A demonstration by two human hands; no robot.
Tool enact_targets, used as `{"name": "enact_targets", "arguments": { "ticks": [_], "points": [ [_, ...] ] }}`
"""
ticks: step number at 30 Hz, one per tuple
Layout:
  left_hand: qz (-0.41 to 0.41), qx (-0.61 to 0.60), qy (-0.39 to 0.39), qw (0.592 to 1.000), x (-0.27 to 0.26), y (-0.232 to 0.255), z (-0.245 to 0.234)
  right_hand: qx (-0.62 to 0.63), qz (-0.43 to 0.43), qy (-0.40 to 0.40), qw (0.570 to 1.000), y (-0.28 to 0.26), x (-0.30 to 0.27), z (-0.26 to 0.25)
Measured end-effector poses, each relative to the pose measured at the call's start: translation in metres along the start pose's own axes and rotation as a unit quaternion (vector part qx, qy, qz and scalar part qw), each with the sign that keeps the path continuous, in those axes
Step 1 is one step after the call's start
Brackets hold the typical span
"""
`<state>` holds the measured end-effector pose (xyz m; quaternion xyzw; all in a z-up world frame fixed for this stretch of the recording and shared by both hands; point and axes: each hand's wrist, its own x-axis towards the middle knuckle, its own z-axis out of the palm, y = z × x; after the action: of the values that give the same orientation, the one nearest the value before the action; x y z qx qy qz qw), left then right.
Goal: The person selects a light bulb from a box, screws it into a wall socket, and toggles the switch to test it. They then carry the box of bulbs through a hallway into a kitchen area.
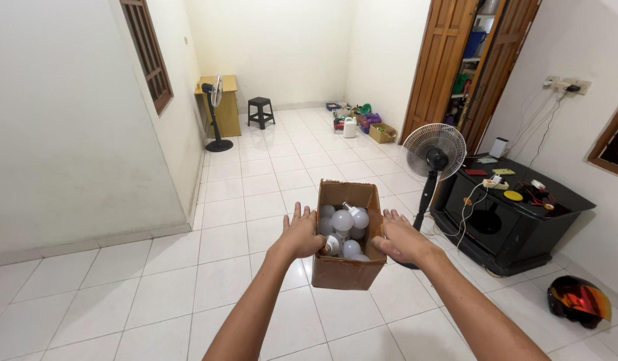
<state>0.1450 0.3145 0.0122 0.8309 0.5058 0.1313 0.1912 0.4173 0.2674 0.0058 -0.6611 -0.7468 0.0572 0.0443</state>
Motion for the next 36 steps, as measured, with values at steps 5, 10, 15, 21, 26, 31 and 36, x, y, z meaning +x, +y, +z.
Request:
{"name": "enact_targets", "arguments": {
  "ticks": [5,10,15,21,26,31,36],
  "points": [
    [-0.011,0.004,0.000,1.000,0.044,0.004,0.004,-0.019,0.001,-0.015,1.000,0.028,0.035,-0.006],
    [-0.022,0.004,-0.003,1.000,0.076,-0.013,0.004,-0.013,-0.017,-0.011,1.000,0.039,0.074,0.002],
    [-0.018,0.015,-0.017,1.000,0.113,-0.044,-0.007,-0.012,0.019,-0.046,0.999,0.035,0.119,0.021],
    [-0.002,0.003,-0.029,1.000,0.160,-0.094,-0.031,0.020,0.031,-0.019,0.999,0.010,0.179,0.022],
    [0.021,0.021,-0.033,0.999,0.203,-0.134,-0.061,0.006,0.050,-0.012,0.999,-0.018,0.230,0.015],
    [0.036,0.036,-0.040,0.998,0.238,-0.168,-0.078,-0.004,0.071,-0.027,0.997,-0.031,0.269,0.021],
    [0.041,0.024,-0.053,0.997,0.267,-0.194,-0.086,0.033,0.043,0.020,0.998,-0.028,0.309,0.029]
  ]
}}
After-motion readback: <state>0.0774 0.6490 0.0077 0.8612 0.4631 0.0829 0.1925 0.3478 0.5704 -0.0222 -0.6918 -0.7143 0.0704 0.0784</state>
